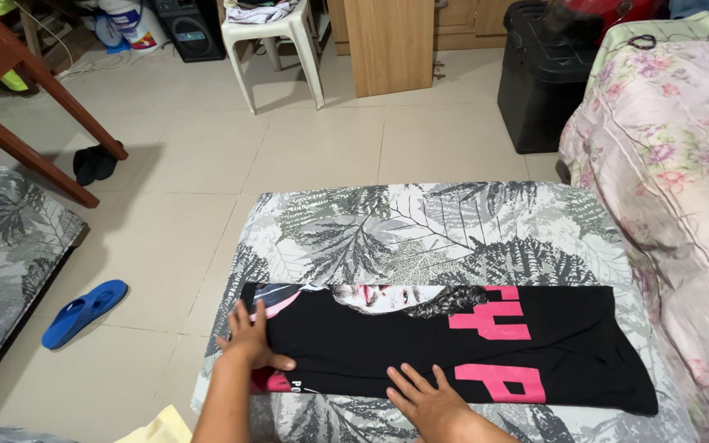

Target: The person folds shirts by hand on a surface, flattening the fabric and turning them over.

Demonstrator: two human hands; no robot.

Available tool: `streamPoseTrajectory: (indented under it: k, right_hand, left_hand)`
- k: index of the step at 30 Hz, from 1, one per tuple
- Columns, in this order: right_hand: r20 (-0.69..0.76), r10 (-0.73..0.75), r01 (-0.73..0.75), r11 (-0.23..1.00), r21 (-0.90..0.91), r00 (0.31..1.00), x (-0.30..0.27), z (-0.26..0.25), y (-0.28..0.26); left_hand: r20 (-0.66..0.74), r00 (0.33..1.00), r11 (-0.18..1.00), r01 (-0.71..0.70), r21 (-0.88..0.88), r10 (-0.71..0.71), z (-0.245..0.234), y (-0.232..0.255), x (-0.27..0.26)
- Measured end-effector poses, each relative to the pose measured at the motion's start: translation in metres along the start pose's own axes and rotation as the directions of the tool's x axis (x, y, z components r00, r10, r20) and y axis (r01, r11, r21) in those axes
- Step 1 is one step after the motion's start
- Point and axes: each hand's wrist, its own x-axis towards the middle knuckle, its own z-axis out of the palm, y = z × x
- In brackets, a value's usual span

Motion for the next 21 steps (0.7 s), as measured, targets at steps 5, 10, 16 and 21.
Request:
streamPoseTrajectory:
  k: [5,10,16,21]
  right_hand:
    - [0.174,0.018,-0.033,0.996,0.084,0.985,0.000,0.009,0.008]
    - [0.226,0.015,-0.025,0.999,0.041,0.974,-0.010,0.003,0.010]
    - [0.191,0.092,-0.126,0.977,0.174,0.977,-0.054,-0.043,0.006]
    - [-0.059,0.263,-0.230,0.916,0.329,0.963,-0.070,-0.046,0.044]
  left_hand:
    - [-0.003,0.996,0.995,0.091,-0.048,-0.092,0.009,-0.029,0.020]
    - [-0.009,0.982,0.976,0.185,-0.118,-0.188,0.006,-0.046,0.014]
    - [-0.173,0.951,0.967,0.247,-0.064,-0.255,0.012,-0.066,0.030]
    - [-0.257,0.921,0.919,0.197,-0.342,-0.293,0.019,-0.060,0.046]
